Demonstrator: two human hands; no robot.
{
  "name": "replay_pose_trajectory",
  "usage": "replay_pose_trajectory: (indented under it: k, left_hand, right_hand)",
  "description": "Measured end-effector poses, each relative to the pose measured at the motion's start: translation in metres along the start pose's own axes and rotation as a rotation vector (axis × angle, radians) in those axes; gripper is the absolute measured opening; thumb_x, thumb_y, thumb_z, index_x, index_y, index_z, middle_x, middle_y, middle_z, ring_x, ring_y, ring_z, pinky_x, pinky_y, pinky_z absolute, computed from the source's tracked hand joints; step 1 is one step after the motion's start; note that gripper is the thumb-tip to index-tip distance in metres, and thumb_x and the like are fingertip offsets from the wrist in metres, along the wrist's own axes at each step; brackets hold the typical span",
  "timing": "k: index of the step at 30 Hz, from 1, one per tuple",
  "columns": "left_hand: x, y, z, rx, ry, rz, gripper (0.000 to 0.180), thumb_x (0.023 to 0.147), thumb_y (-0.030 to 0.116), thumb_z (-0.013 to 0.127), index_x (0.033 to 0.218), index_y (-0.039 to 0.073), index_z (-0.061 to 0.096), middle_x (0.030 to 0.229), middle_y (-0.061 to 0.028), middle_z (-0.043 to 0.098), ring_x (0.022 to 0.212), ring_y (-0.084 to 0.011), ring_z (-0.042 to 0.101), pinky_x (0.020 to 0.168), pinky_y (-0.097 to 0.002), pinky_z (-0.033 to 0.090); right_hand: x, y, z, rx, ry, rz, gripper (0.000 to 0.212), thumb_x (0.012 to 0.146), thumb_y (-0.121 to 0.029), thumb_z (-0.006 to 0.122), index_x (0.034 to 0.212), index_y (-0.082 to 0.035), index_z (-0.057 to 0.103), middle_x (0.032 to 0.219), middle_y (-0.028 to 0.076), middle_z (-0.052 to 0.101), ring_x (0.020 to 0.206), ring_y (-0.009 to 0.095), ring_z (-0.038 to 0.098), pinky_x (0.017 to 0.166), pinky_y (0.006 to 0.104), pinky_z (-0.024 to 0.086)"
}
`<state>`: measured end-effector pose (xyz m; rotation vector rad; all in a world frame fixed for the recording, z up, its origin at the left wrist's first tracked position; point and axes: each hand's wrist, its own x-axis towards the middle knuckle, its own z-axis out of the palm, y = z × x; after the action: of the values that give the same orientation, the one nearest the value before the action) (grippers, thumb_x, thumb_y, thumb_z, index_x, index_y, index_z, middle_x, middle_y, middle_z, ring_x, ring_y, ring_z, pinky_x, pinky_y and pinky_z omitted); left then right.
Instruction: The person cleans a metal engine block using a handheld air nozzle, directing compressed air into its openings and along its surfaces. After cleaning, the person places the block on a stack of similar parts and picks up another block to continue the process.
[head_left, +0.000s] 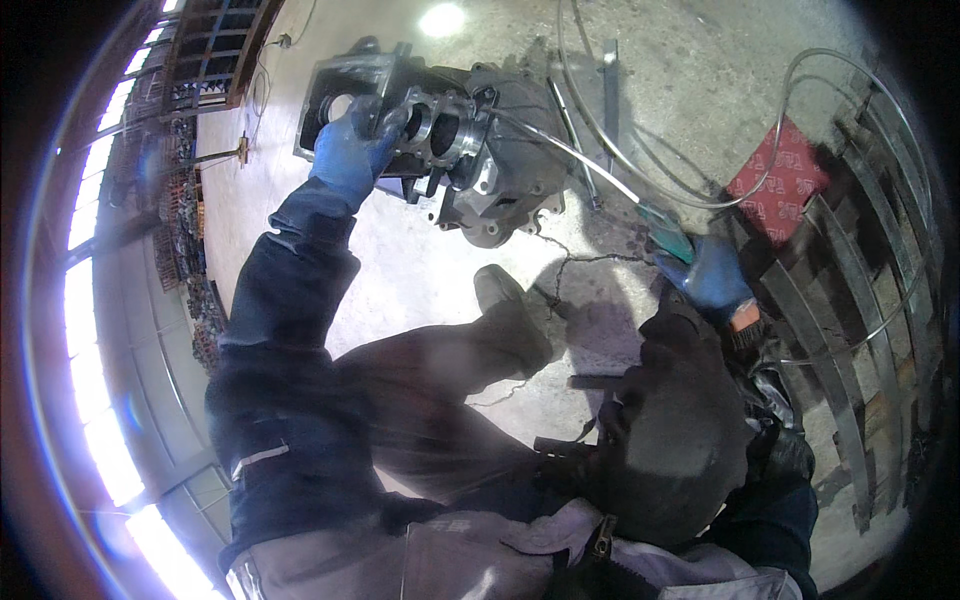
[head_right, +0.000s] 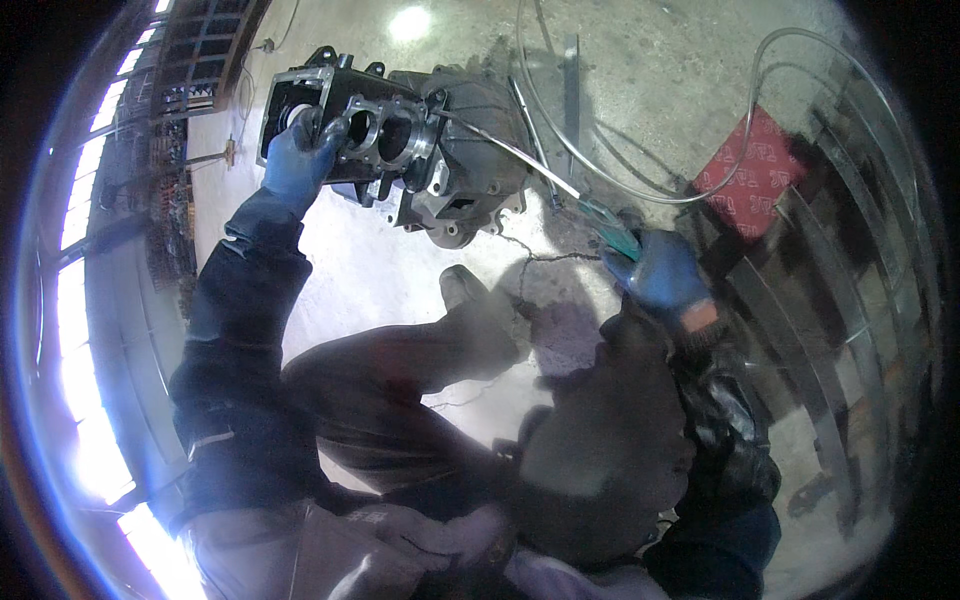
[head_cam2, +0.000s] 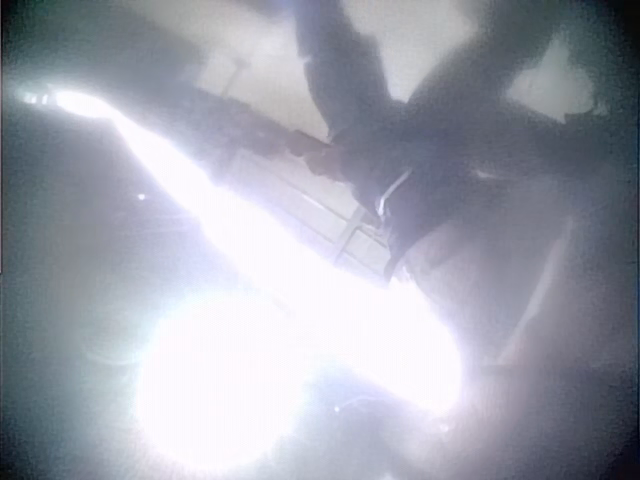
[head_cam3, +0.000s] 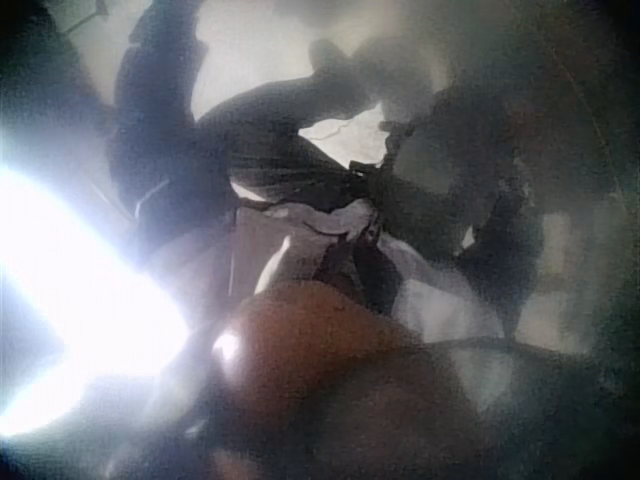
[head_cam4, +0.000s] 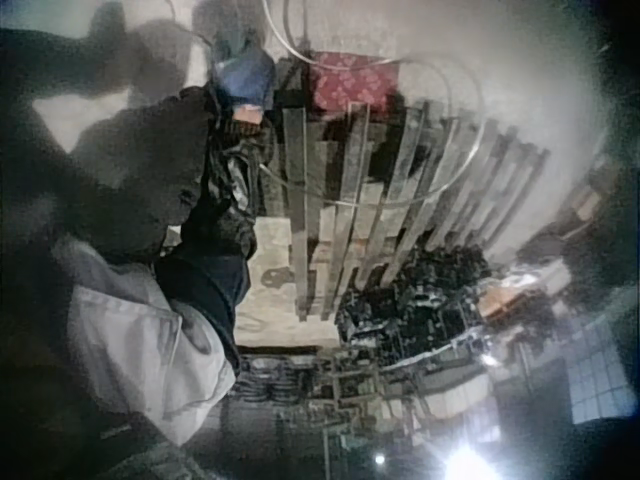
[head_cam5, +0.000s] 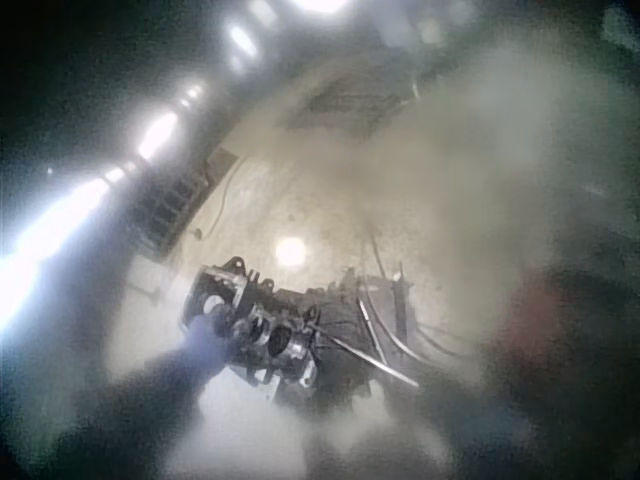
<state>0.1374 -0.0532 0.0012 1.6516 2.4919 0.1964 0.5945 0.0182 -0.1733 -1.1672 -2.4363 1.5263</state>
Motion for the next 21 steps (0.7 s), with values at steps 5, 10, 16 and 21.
replay_pose_trajectory:
  k: [5, 10, 16, 21]
  left_hand:
    - [-0.017, -0.014, -0.009, 0.028, -0.081, 0.042, 0.045, 0.098, 0.045, 0.069, 0.118, 0.005, 0.067, 0.085, -0.0220, 0.074, 0.084, -0.0404, 0.074, 0.071, -0.0464, 0.057]
    - [-0.024, -0.019, -0.009, 0.036, -0.057, 0.094, 0.040, 0.097, 0.039, 0.071, 0.117, 0.005, 0.069, 0.086, -0.0213, 0.074, 0.081, -0.0392, 0.075, 0.070, -0.0456, 0.057]
    - [-0.022, 0.001, -0.016, -0.004, -0.114, 0.003, 0.045, 0.098, 0.040, 0.071, 0.127, 0.006, 0.067, 0.103, -0.0186, 0.077, 0.096, -0.0334, 0.076, 0.082, -0.0401, 0.058]
    - [-0.007, 0.016, 0.007, 0.006, -0.021, -0.152, 0.060, 0.094, 0.051, 0.073, 0.129, 0.002, 0.065, 0.111, -0.0185, 0.076, 0.102, -0.0364, 0.074, 0.089, -0.0412, 0.057]
  right_hand:
    - [-0.008, -0.002, -0.002, 0.089, 0.004, -0.035, 0.038, 0.091, -0.037, 0.073, 0.094, 0.001, 0.075, 0.082, 0.028, 0.070, 0.082, 0.047, 0.071, 0.071, 0.0501, 0.055]
    - [-0.007, -0.004, 0.000, -0.034, -0.051, 0.030, 0.040, 0.090, -0.040, 0.074, 0.093, 0.000, 0.075, 0.085, 0.027, 0.071, 0.082, 0.045, 0.071, 0.072, 0.0494, 0.055]
    - [-0.007, 0.003, 0.007, -0.051, -0.060, 0.077, 0.041, 0.087, -0.043, 0.076, 0.093, -0.003, 0.077, 0.086, 0.025, 0.072, 0.082, 0.044, 0.072, 0.073, 0.0497, 0.055]
    - [-0.008, 0.002, 0.010, 0.011, -0.085, 0.071, 0.045, 0.085, -0.043, 0.077, 0.103, -0.002, 0.073, 0.096, 0.026, 0.072, 0.091, 0.048, 0.068, 0.077, 0.0493, 0.054]
